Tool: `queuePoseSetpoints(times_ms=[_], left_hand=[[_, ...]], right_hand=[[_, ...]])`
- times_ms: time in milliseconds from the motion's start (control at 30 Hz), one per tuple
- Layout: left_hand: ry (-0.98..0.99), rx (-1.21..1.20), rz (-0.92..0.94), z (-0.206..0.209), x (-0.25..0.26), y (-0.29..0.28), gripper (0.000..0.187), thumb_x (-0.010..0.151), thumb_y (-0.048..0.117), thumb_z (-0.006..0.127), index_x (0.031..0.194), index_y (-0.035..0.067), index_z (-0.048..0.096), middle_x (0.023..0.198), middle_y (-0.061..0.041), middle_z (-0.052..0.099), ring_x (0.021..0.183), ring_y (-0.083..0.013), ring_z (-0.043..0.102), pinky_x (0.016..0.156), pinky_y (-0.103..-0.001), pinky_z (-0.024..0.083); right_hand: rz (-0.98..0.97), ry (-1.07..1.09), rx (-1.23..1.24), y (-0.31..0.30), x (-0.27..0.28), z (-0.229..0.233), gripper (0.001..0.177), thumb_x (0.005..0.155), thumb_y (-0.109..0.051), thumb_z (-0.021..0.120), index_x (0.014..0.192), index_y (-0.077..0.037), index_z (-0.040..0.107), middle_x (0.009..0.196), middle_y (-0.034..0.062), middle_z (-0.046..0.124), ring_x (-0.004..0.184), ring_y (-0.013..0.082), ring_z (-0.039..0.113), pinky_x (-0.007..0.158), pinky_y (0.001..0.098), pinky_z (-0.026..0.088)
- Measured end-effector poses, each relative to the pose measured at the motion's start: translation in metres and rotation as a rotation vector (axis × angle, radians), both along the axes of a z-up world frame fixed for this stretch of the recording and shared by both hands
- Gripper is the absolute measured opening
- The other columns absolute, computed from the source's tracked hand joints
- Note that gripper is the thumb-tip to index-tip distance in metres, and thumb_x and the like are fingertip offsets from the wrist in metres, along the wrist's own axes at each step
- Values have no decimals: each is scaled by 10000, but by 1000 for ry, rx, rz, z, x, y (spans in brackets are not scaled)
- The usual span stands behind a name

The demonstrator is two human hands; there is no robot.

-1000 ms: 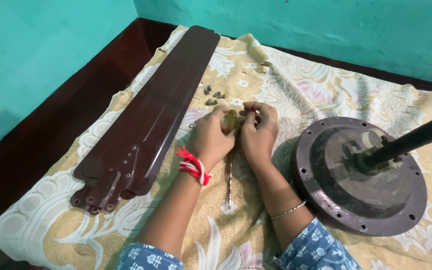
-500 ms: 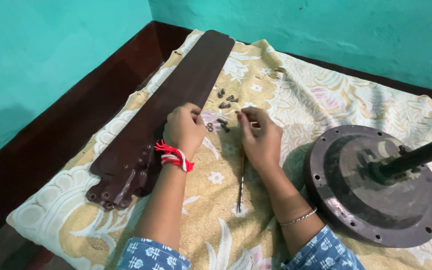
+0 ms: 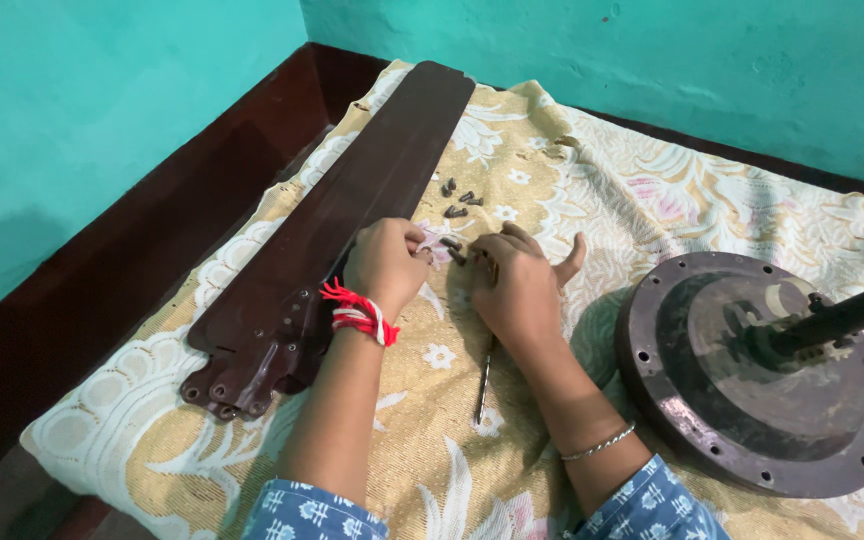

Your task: The person assembles a ceiling fan by inserting screws into the fan hub and tightening them with a screwdriver. The person repeatedly picks up screws and secures them into the hub while holding the fan steady.

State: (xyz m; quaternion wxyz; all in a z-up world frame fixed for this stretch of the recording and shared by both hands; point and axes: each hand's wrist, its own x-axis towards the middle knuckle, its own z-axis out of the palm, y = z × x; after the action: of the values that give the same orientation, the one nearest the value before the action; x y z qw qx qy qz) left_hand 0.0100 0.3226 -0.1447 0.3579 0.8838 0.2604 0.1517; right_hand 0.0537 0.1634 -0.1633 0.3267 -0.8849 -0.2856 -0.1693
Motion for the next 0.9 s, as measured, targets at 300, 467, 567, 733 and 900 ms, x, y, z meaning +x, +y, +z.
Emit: queuePoseSetpoints(times_ms=[300,467,567,733,900], left_hand=[[-167,-22,15,-13,3,5,138,843,88,738,962,107,804,886,-111,785,798,-242,774,705,-338,609],[-153,-44,-48,-9,3,9,162,813,79,743,969,98,786,855,-106,799,782,-221,797,714,-323,616],[-77,-21,60,-6,3,4,175,823,133,766,997,131,785,892,-75,791,781,-234,778,670,-347,598],[-165,108,-21,-8,8,-4,120,877,174,750,982,137,793,983,-71,773,848,-256,753,709,-369,583],[-354,322,-194,-27,18,-11,176,757,146,805,932,132,808,994,-90,745,955,-340,632,849,-426,506]], right_hand=[[-43,186,166,-8,18,-14,360,995,-74,524,1319,-127,673,1126,193,741,1204,339,651,1224,605,82],[-33,331,385,-10,20,-12,339,982,-102,532,1279,-123,695,1166,164,739,1121,301,717,1109,434,473],[-3,322,357,-10,17,-9,337,956,-94,555,1265,-114,687,1177,140,738,1151,286,714,1116,415,451],[75,74,94,-8,12,-5,464,816,15,571,1245,-102,703,1330,121,686,1393,314,532,1182,578,197],[51,32,-68,-5,8,-5,470,742,-53,656,1201,-121,731,1378,95,639,1387,321,459,1111,705,59]])
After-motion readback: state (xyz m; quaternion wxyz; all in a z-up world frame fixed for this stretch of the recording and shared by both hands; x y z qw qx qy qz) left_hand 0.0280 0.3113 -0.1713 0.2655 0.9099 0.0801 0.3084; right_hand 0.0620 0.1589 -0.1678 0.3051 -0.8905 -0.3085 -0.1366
